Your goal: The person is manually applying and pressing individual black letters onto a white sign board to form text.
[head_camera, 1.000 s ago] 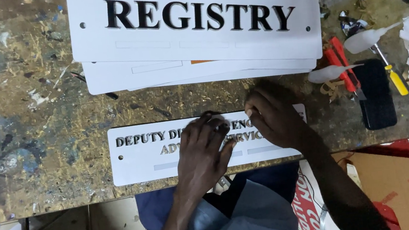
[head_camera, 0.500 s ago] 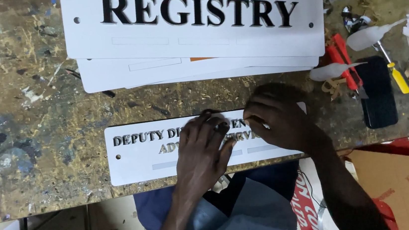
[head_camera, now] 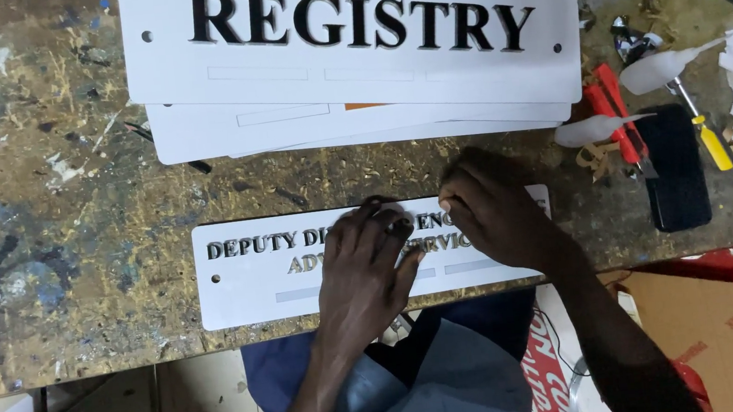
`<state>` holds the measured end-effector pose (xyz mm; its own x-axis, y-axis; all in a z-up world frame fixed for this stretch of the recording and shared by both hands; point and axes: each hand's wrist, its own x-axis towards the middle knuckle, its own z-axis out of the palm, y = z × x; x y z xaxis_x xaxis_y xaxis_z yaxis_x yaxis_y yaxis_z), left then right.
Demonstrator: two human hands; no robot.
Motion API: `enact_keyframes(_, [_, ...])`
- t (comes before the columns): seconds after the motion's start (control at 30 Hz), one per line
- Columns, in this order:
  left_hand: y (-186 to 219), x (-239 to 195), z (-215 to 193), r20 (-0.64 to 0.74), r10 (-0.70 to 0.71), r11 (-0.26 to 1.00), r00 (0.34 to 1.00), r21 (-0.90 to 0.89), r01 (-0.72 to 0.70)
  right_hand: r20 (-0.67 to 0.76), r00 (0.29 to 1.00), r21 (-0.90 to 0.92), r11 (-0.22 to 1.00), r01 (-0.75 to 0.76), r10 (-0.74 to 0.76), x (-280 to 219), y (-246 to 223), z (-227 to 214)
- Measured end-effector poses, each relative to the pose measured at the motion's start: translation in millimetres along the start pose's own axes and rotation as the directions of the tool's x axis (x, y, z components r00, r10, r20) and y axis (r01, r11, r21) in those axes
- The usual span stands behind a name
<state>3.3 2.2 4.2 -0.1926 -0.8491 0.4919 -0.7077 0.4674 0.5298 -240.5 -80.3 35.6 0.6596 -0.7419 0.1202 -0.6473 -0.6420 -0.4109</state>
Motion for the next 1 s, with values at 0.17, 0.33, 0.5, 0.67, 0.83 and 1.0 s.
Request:
enact_keyframes(0.17, [-1,-2,1,0.008,-0.001,1.0,1.0,-0.011,0.001,0.012,1.0,0.049,0.999,-0.015,0.014,8,-9,-12])
enact_keyframes(0.33, [-2,-2,0,0.005,0.001,1.0,1.0,-0.009,-0.001,0.106,0.991,-0.038,0.995,0.088,-0.083,9,-10,-15])
enact_keyframes(0.5, [-3,-2,2,-0.012,0.01,1.0,1.0,0.0,-0.01,0.119,0.988,-0.069,0.992,0.108,-0.1,9,-8,-10])
enact_keyframes(0.67, [4,9,-20,0.107,0.014,0.998,0.994,-0.057,-0.008,0.162,0.975,-0.089,0.982,0.166,-0.15,5,3,-2])
enact_keyframes(0.83, [4,8,-19,0.111,0.01,0.998,0.994,-0.062,-0.003,0.129,0.987,-0.081,0.99,0.112,-0.101,8,-1,-4])
enact_keyframes(1.0, [5,8,-22,0.138,-0.005,0.997,0.99,-0.082,0.016,0.046,0.997,0.092,0.994,-0.06,0.056,3,-11,-15])
